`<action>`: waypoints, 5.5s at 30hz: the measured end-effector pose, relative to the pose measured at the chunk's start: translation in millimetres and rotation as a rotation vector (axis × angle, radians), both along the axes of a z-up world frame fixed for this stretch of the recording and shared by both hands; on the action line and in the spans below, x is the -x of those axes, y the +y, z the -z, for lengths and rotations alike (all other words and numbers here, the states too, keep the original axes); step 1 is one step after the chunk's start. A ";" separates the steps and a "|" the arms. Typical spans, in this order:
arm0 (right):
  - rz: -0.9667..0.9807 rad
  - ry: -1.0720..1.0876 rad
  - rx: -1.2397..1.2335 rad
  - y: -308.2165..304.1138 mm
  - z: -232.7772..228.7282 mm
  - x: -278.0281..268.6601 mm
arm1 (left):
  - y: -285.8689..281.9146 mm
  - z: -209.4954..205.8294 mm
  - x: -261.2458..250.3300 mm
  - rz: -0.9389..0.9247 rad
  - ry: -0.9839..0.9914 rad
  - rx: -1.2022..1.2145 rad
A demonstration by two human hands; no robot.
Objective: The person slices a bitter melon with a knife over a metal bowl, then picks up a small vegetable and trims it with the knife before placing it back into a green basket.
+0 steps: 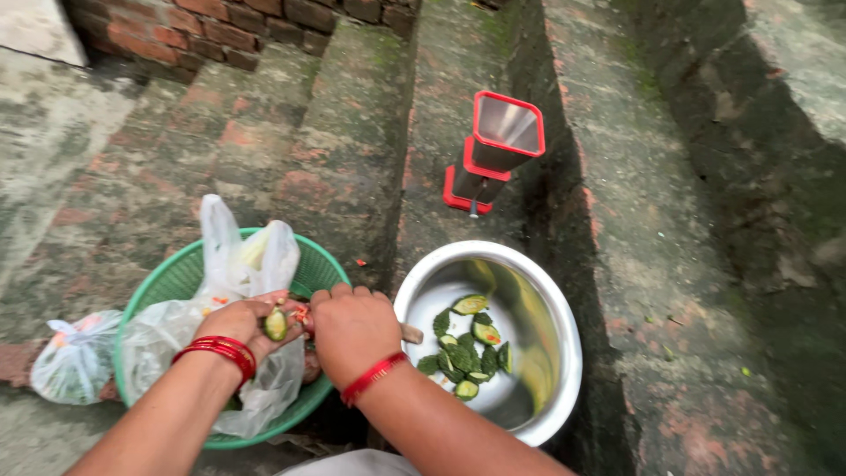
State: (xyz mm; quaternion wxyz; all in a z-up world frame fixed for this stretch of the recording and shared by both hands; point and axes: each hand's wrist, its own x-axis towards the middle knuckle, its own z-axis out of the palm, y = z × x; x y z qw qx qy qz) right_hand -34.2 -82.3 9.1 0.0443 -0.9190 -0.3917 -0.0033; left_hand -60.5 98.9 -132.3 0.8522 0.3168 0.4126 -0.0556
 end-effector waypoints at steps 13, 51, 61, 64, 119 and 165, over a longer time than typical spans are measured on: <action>0.778 0.393 -0.810 -255.8 -55.0 0.7 | -42.7 -26.5 -23.5 0.147 -0.155 -0.453; 0.368 0.367 -0.828 -264.7 -51.8 39.5 | -198.0 -142.1 -11.5 0.730 -0.811 -1.987; 0.961 -0.072 -0.362 -375.0 -112.8 -1.2 | -167.4 -139.4 9.8 0.316 -0.567 -1.739; 1.099 0.061 -0.212 -378.4 -100.2 -6.9 | -163.5 -109.6 12.3 0.322 -0.430 -1.609; 0.317 0.605 -0.787 -162.6 56.5 -345.4 | -41.8 -77.0 79.8 -0.204 0.298 -0.321; 0.637 0.744 -1.055 -322.4 3.5 -8.2 | -184.8 -107.1 -257.0 1.484 -0.599 -1.868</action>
